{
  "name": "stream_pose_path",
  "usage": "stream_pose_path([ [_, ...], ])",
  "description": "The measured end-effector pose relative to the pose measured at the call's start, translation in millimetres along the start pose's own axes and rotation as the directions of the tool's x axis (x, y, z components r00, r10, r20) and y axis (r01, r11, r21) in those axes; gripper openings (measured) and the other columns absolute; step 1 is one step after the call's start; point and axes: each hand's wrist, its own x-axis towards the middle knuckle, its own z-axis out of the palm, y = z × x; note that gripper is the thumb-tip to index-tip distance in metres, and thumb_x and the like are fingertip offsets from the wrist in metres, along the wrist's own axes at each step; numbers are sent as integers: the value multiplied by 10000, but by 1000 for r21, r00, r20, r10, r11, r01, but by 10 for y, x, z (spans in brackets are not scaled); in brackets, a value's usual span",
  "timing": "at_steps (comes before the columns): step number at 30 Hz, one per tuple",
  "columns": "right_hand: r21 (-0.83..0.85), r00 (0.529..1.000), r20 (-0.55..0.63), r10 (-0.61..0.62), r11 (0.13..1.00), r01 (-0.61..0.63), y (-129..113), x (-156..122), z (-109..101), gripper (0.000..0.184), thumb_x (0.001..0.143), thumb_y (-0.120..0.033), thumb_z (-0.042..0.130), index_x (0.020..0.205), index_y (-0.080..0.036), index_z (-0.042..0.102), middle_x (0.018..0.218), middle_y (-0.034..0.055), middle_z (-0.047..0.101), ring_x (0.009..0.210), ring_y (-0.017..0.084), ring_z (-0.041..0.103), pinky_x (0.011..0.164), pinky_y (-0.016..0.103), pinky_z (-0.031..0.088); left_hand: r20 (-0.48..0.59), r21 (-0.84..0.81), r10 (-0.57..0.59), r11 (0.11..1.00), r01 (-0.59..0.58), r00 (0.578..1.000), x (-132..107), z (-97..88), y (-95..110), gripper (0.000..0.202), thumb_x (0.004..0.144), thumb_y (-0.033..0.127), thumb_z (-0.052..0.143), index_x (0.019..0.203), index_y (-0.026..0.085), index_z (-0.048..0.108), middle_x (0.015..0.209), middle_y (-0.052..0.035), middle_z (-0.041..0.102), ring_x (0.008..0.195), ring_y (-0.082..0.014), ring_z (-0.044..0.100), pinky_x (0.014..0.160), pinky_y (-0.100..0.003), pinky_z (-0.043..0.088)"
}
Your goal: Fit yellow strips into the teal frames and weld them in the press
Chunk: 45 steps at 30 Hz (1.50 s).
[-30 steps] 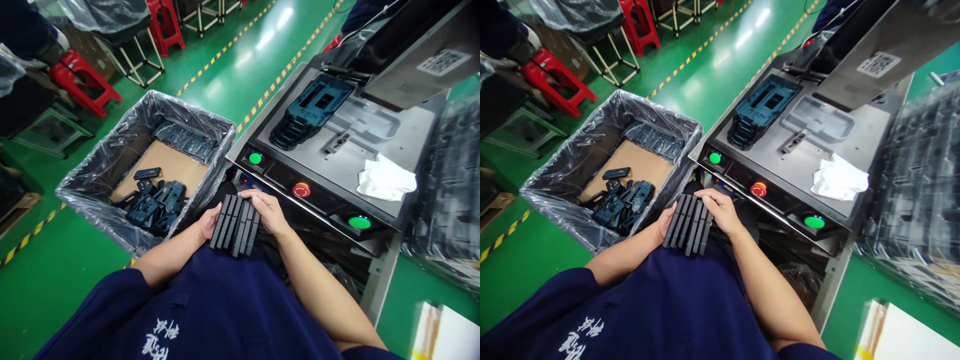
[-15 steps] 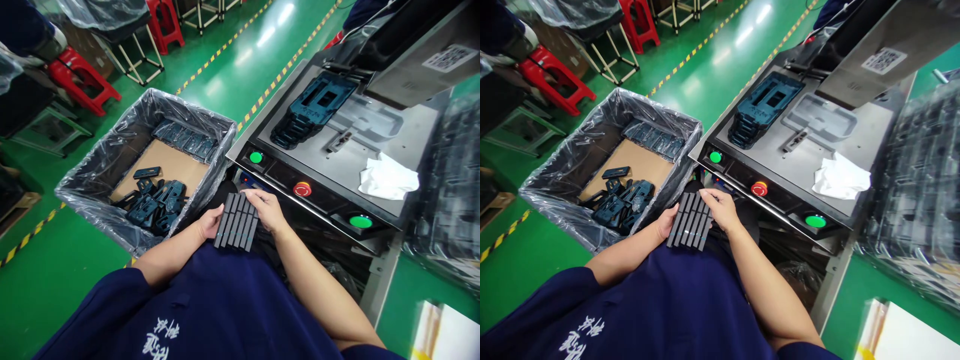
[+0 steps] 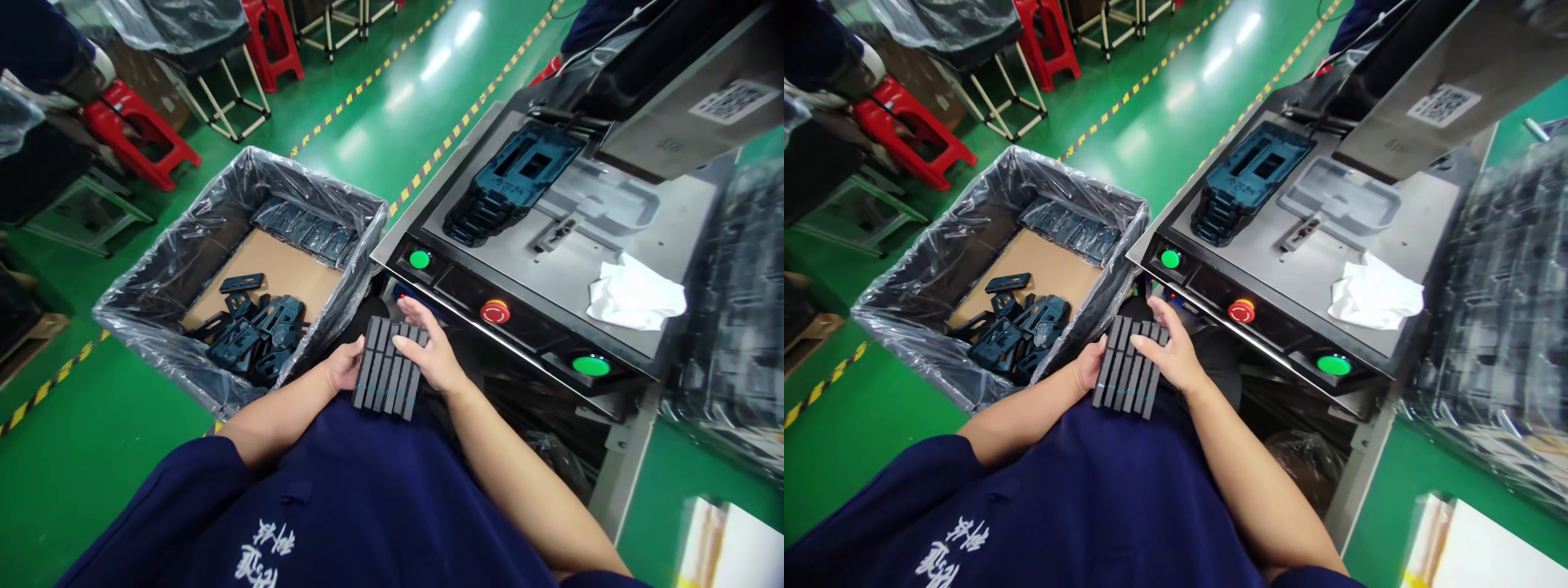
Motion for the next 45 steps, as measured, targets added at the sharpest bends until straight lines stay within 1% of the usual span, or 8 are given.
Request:
stream_pose_path([
  [5,-197,974,-196,111,969,-150,-20,-208,65,1090,669,-608,760,1502,-173,207,1511,209,295,1379,344,331,1124,570,288,66,69,45,996,-49,997,-31,84,65,768,520,525,857,1134,109,660,1086,-183,715,1052,-376,655,978,-508,447],
  [15,-340,983,-90,160,923,-181,-132,-566,254,1376,601,-514,848,1527,-185,-115,1555,202,123,1440,341,183,1174,550,208,80,372,331,865,-336,940,-65,294,136,719,638,456,825,1242,136,602,1176,-172,670,1129,-344,617,1023,-495,436],
  [19,-204,997,48,65,977,-54,-69,-458,192,1371,656,-421,835,1501,-231,-228,1570,173,136,1451,296,187,1186,538,163,152,694,518,551,-464,842,-142,426,253,896,615,433,849,1383,153,483,1309,-166,594,1219,-335,544,1093,-512,373],
  [23,-99,983,183,-10,995,28,31,-420,136,1307,742,-361,786,1478,-264,-290,1529,178,264,1381,287,358,1145,555,263,202,900,619,187,-393,759,-204,405,280,1171,568,454,874,1525,195,251,1510,-189,373,1393,-371,350,1175,-537,241],
  [26,-163,971,224,-83,979,121,134,-414,90,1261,781,-358,751,1475,-294,-299,1539,180,244,1368,313,377,1116,576,309,331,930,631,-91,-356,702,-214,340,253,1214,587,441,867,1549,238,154,1564,-189,250,1446,-378,240,1188,-553,207],
  [29,-274,965,211,-153,939,209,206,-411,54,1274,745,-362,780,1491,-355,-252,1575,144,151,1400,341,312,1105,575,333,455,886,622,-244,-395,637,-203,314,232,1203,636,401,843,1554,261,79,1547,-193,261,1431,-367,279,1171,-564,258],
  [37,-388,938,222,-267,858,337,187,-395,6,1257,748,-390,800,1517,-345,-194,1573,138,160,1395,354,321,1123,555,334,520,852,614,-323,-413,593,-178,324,220,1113,705,383,760,1557,308,49,1574,-135,252,1438,-359,282,1165,-573,305],
  [45,-145,961,199,-192,964,223,266,-388,5,1241,733,-387,824,1529,-370,-128,1571,112,181,1401,320,312,1132,537,313,420,907,628,-291,-303,655,-146,305,187,1204,635,479,820,1547,300,54,1530,-170,280,1410,-383,311,1140,-611,302],
])
